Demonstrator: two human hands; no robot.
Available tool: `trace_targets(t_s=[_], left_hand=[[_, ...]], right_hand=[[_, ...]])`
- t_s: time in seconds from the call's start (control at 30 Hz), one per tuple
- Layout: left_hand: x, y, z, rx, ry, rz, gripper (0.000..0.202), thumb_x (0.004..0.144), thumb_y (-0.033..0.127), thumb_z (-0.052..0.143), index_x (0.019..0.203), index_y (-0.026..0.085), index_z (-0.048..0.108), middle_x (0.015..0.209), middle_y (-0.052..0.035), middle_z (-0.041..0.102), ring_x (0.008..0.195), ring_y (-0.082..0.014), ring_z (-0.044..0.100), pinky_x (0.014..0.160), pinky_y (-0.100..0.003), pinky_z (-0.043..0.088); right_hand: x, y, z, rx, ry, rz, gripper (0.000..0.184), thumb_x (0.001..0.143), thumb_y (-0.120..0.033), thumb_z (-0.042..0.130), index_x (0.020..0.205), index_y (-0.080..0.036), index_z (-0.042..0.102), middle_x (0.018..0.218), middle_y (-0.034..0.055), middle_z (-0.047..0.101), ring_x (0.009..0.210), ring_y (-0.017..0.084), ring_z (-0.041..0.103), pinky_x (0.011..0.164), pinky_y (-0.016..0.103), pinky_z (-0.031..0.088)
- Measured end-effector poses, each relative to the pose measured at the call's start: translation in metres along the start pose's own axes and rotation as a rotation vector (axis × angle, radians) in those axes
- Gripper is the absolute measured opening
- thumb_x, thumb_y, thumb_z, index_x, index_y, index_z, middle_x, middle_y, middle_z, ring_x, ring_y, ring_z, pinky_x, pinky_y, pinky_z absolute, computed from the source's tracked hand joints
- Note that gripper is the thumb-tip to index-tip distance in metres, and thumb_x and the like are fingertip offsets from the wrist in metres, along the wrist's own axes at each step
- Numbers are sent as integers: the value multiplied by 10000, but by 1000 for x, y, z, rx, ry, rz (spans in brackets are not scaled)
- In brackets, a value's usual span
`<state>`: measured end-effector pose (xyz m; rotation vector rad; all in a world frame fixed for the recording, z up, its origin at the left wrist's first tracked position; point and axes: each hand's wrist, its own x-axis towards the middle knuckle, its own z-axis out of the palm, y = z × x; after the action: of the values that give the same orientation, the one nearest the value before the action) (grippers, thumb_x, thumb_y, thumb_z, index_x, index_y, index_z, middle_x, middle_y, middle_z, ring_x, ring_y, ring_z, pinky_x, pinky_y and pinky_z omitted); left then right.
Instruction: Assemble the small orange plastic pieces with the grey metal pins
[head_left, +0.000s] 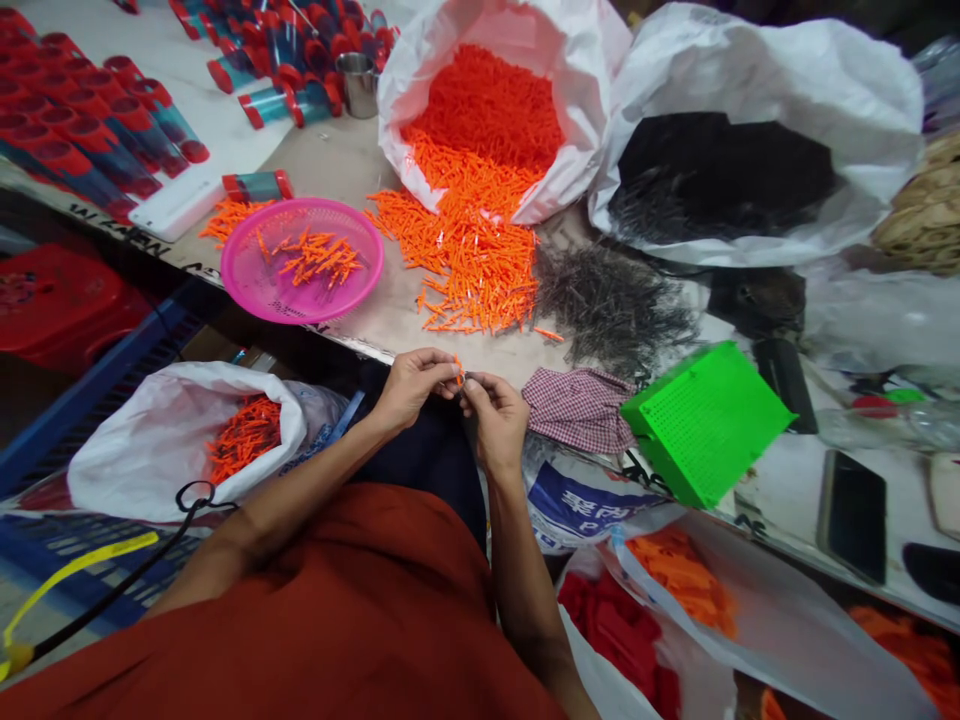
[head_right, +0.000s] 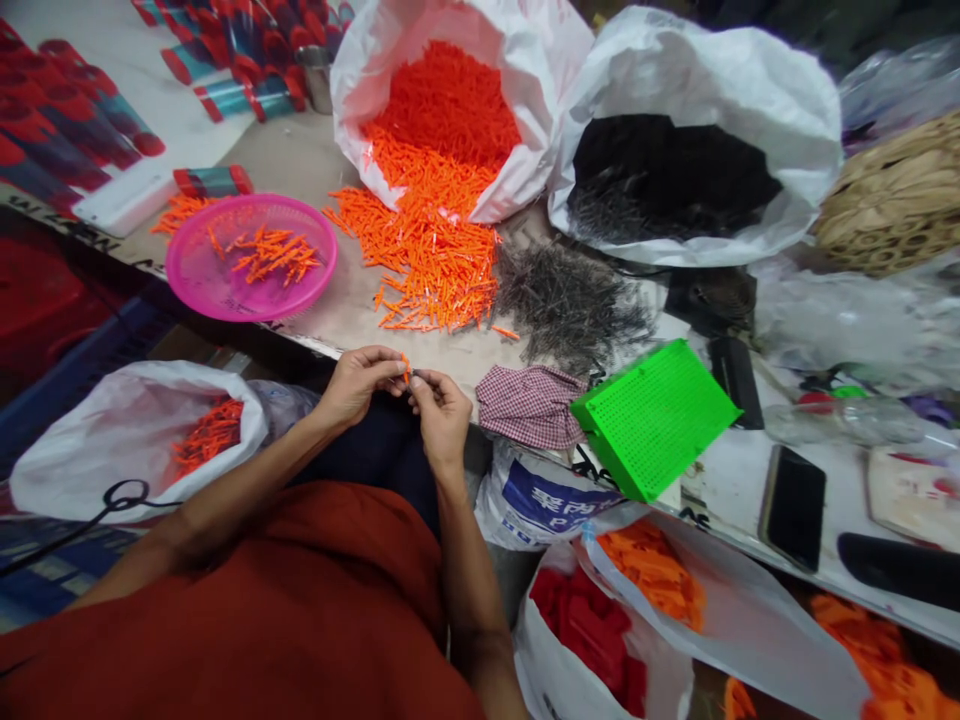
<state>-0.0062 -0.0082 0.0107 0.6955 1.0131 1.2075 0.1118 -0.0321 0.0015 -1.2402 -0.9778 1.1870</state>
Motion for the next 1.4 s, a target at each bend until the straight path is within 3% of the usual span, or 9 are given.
trace_targets(t_s=[0.23,0.33,0.43,0.63,1.1,1.4], left_hand=[[0,1,-3,-43,-18,-158,207,581,252,734,679,99,635,548,-15,628,486,-92,584,499,-198,480],[0,1,-4,-60,-29,-186,190,587,240,731,678,97,644,551,-24,636,484,-92,584,490,-192,478],[0,1,-4,-77,-32,-193,178,590,231,733,669,97,647,550,-26,638,480,-88,582,488,-186,480],[-2,0,-2,-102,1,-190,191,571,222,751,664,95,643,553,-28,643,490,-95,598,509,-193,498],[-3,3,-3,-16,-33,-162,165,599,226,720,650,90,641,556,-34,643,451,-84,573,455,-180,469],[-3,2,-2,-37,-26,-194,172,601,226,721,639,88,624,554,-34,638,448,-81,569,454,-178,463]], right_hand=[[0,1,-2,-74,10,-19,149,728,-286,645,822,-171,661,636,-30,616,541,82,528,485,204,415],[-1,1,-4,-157,29,-93,135,738,-280,640,821,-176,663,713,-9,647,614,103,570,560,229,458],[-1,-1,-6,-301,52,-221,110,754,-274,635,809,-184,666,768,5,659,697,128,599,654,261,483],[-3,-7,-8,-486,56,-411,82,799,-238,594,786,-187,657,754,8,653,694,132,594,641,258,465],[1,-13,-16,-665,-17,-598,90,816,-186,585,806,-206,673,814,21,650,765,144,612,691,274,488],[-1,-10,-16,-741,-17,-622,124,838,-200,554,883,-215,669,852,40,633,814,161,609,715,298,498]])
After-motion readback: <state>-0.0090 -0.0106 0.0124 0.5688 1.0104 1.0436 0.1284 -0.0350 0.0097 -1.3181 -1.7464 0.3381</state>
